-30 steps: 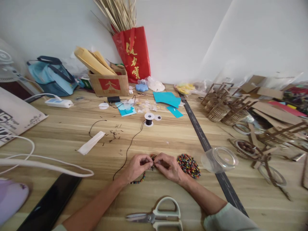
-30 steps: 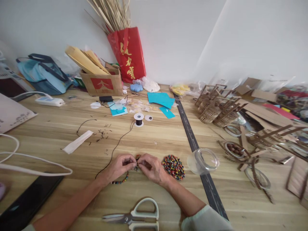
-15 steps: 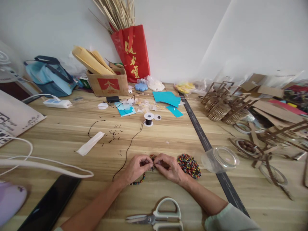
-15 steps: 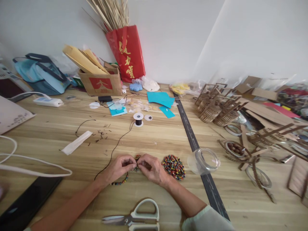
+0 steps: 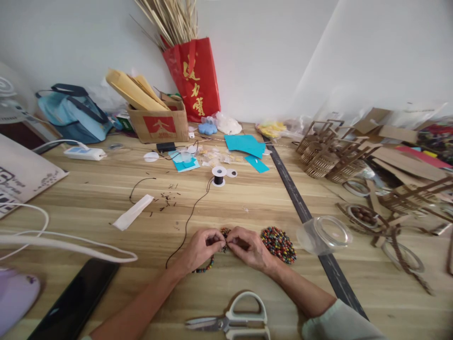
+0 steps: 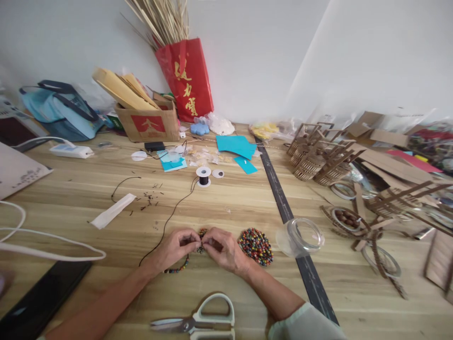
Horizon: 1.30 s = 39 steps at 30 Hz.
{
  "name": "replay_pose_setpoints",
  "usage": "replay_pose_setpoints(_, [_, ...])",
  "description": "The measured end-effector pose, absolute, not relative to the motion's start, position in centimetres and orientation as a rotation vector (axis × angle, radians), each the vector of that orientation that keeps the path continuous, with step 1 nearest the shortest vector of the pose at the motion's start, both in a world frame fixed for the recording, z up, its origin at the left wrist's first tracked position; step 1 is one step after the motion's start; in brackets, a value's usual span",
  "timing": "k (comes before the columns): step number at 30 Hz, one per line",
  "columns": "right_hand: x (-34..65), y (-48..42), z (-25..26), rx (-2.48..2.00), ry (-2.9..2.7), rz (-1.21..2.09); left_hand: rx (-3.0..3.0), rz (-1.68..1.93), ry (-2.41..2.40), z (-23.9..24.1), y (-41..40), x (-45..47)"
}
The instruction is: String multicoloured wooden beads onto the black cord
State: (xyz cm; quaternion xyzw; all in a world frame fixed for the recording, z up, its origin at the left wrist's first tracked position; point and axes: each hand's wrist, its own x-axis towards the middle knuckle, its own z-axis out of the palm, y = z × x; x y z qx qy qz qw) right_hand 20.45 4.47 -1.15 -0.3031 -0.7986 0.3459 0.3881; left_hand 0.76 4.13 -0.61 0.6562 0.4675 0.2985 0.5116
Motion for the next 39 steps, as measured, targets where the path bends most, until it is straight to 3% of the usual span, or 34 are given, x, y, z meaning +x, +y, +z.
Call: replay_pose_setpoints(39, [20.42, 4.46, -1.49, -0.779, -2.019, 0.871, 1.462, 0.747, 1.084, -0.31, 4.15, 0.77])
